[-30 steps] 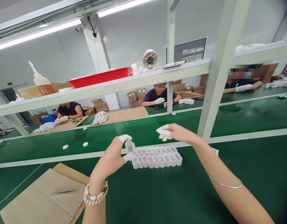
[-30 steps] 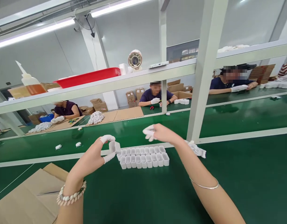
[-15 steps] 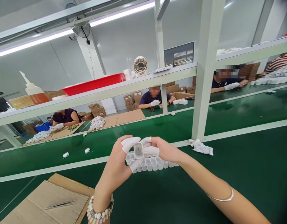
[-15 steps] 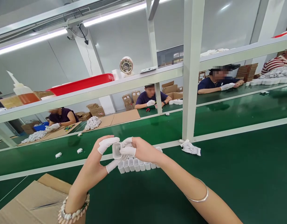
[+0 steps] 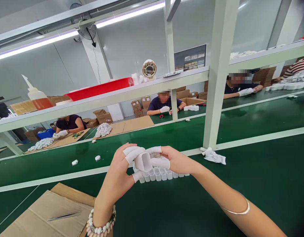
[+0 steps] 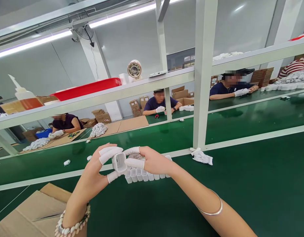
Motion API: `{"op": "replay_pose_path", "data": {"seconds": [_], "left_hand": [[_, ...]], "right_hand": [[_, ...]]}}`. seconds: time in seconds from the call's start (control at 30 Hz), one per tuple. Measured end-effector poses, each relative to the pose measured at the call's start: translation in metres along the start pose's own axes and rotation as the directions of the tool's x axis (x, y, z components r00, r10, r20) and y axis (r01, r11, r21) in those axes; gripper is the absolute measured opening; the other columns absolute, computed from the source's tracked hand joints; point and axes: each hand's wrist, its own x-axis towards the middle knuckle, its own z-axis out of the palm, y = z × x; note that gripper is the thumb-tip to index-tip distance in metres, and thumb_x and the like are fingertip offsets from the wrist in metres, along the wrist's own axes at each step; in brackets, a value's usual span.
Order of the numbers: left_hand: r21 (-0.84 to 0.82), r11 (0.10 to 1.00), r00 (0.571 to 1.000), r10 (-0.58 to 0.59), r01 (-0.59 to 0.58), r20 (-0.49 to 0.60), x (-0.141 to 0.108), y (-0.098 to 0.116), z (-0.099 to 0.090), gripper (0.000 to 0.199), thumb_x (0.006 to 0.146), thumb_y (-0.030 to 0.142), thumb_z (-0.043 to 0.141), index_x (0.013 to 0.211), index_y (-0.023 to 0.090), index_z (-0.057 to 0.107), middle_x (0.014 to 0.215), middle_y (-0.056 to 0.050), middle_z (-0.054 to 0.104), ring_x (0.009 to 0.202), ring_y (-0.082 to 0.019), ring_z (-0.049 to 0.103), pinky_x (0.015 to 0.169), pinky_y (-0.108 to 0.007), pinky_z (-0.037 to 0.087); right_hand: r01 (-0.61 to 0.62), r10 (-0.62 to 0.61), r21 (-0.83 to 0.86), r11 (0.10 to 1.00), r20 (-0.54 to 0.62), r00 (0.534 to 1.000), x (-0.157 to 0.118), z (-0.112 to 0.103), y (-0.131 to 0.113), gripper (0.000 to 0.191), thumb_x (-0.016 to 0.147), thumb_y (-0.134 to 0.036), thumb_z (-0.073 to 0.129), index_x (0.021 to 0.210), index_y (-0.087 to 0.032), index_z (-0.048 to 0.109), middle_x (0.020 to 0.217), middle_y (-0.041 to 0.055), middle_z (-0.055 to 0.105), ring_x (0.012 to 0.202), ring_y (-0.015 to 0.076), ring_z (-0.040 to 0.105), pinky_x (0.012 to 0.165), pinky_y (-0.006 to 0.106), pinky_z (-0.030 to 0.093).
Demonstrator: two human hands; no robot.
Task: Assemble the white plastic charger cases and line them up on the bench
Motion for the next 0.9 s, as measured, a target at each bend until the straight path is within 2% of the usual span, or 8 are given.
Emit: {"op": "replay_pose_path", "data": {"seconds": [0.17,0.4,0.6,0.67,0.77,0.9], "left_hand": [[0.047,0.998,0.999,0.041,-0.040,-0.025,0.000,-0.002,-0.002,0.051,0.081,0.014,0.063,0.128,0.028,0.047,0.128,-0.007,0.054,0.126,-0.025,0.044,0.101,-0.042,0.043],[0.053,0.994,0.994,0.097,-0.094,-0.042,0.000,0.004,-0.006,0.051,0.084,0.013,0.059,0.131,0.031,0.046,0.127,-0.008,0.054,0.125,-0.026,0.045,0.101,-0.044,0.045],[0.053,0.990,0.990,0.133,-0.131,-0.051,-0.001,0.008,-0.014,0.052,0.085,0.012,0.058,0.132,0.033,0.045,0.125,-0.007,0.055,0.126,-0.026,0.044,0.102,-0.045,0.044],[0.063,0.991,0.990,0.125,-0.121,-0.068,-0.003,0.007,-0.019,0.052,0.085,0.012,0.058,0.131,0.033,0.045,0.126,-0.007,0.055,0.126,-0.026,0.045,0.101,-0.045,0.044],[0.103,0.990,0.991,0.102,-0.092,-0.092,-0.008,0.002,-0.027,0.051,0.086,0.016,0.059,0.132,0.032,0.045,0.129,-0.007,0.054,0.125,-0.027,0.046,0.100,-0.045,0.045],[0.100,0.994,0.986,0.059,-0.044,-0.155,-0.018,-0.006,-0.044,0.050,0.085,0.019,0.061,0.130,0.034,0.048,0.130,-0.004,0.054,0.123,-0.027,0.049,0.102,-0.045,0.044]], "right_hand": [[-0.014,0.010,-0.081,0.997,-0.042,0.999,0.000,0.000,-0.001,0.041,0.084,-0.038,0.066,0.122,-0.024,0.062,0.105,0.0026,0.069,0.088,0.0181,0.063,0.086,0.034,0.051],[0.026,-0.038,-0.163,0.986,-0.069,0.997,0.000,0.003,-0.003,0.036,0.085,-0.034,0.064,0.120,-0.024,0.064,0.108,0.0030,0.069,0.096,0.0200,0.063,0.087,0.033,0.050],[0.119,-0.117,-0.071,0.990,0.029,0.993,0.003,-0.004,0.005,0.049,0.074,-0.026,0.072,0.122,-0.022,0.062,0.103,0.0044,0.069,0.091,0.0199,0.063,0.086,0.036,0.051],[0.187,-0.186,-0.006,0.982,0.069,0.980,0.004,-0.007,0.008,0.055,0.073,-0.030,0.074,0.125,-0.020,0.060,0.107,0.0069,0.068,0.097,0.0219,0.062,0.088,0.038,0.049],[0.274,-0.284,0.091,0.957,0.113,0.952,0.005,-0.010,0.009,0.065,0.073,-0.046,0.073,0.129,-0.017,0.056,0.104,0.0108,0.069,0.099,0.0252,0.062,0.091,0.043,0.047],[0.327,-0.330,0.051,0.944,0.078,0.941,0.004,-0.012,0.008,0.067,0.075,-0.053,0.069,0.128,-0.015,0.057,0.099,0.0109,0.070,0.095,0.0256,0.063,0.096,0.048,0.043]]}}
